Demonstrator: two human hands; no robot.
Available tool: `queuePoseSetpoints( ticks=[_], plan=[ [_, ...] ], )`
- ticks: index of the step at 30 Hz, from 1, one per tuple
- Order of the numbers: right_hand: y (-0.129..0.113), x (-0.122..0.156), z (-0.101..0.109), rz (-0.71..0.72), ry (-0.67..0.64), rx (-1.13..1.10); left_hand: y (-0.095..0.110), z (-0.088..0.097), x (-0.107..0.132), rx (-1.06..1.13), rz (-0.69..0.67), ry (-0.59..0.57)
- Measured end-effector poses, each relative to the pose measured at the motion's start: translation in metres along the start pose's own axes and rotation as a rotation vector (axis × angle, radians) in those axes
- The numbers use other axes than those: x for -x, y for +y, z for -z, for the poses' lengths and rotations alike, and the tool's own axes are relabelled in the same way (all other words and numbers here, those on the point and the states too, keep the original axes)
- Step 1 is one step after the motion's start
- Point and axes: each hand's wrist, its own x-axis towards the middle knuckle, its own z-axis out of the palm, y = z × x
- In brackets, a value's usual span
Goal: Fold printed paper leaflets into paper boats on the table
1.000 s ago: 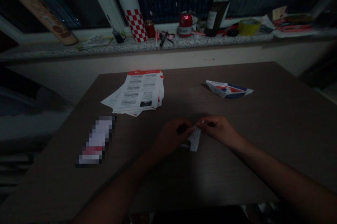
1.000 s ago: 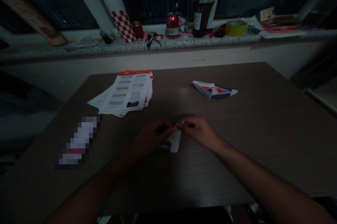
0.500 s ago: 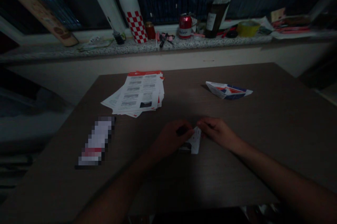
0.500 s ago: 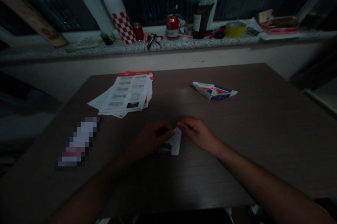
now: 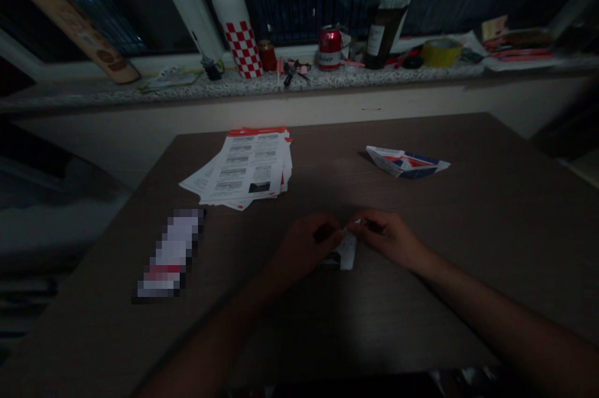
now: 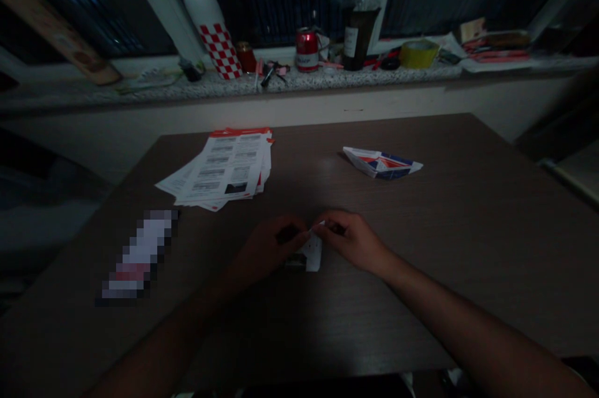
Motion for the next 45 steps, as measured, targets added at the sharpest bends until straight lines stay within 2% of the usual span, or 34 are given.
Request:
queuePoseSetpoints(
  ticks=[5, 10, 14, 19, 22, 29, 35, 41, 45],
  plan=[
    [0.001, -0.001, 0.000, -0.012, 0.001, 0.022, 0.005, 0.001, -0.001, 0.025, 0.001, 0.016],
    [-0.003, -0.002, 0.003, -0.031, -0.078, -0.070, 0.006, 0.005, -0.001, 0.040, -0.021, 0.001],
    [-0.009, -0.002, 0.006, -0.001, -0.110, -0.050, 0.006, 0.007, -0.001, 0.027, -0.040, -0.005],
    [-0.012, 0.000, 0.003, -0.011, -0.076, -0.025, 0.008, 0.007, -0.002, 0.014, -0.028, -0.020],
    [-0.011, -0.003, 0.005, -0.028, -0.053, -0.015, 0.006, 0.006, -0.003, 0.004, 0.004, 0.014],
    [-0.007, -0.009, 0.019, -0.058, 0.102, -0.039, 0.003, 0.014, -0.003, 0.010, 0.051, 0.086],
    [-0.007, -0.007, 0.022, -0.019, 0.102, 0.036, 0.001, 0.016, -0.003, -0.002, 0.044, 0.083],
    [-0.012, -0.003, 0.013, 0.058, -0.004, 0.125, 0.003, 0.010, -0.002, -0.008, 0.004, 0.037],
    [-0.012, -0.003, 0.011, 0.060, 0.027, 0.110, 0.005, 0.008, -0.001, 0.002, -0.010, 0.041]
  ],
)
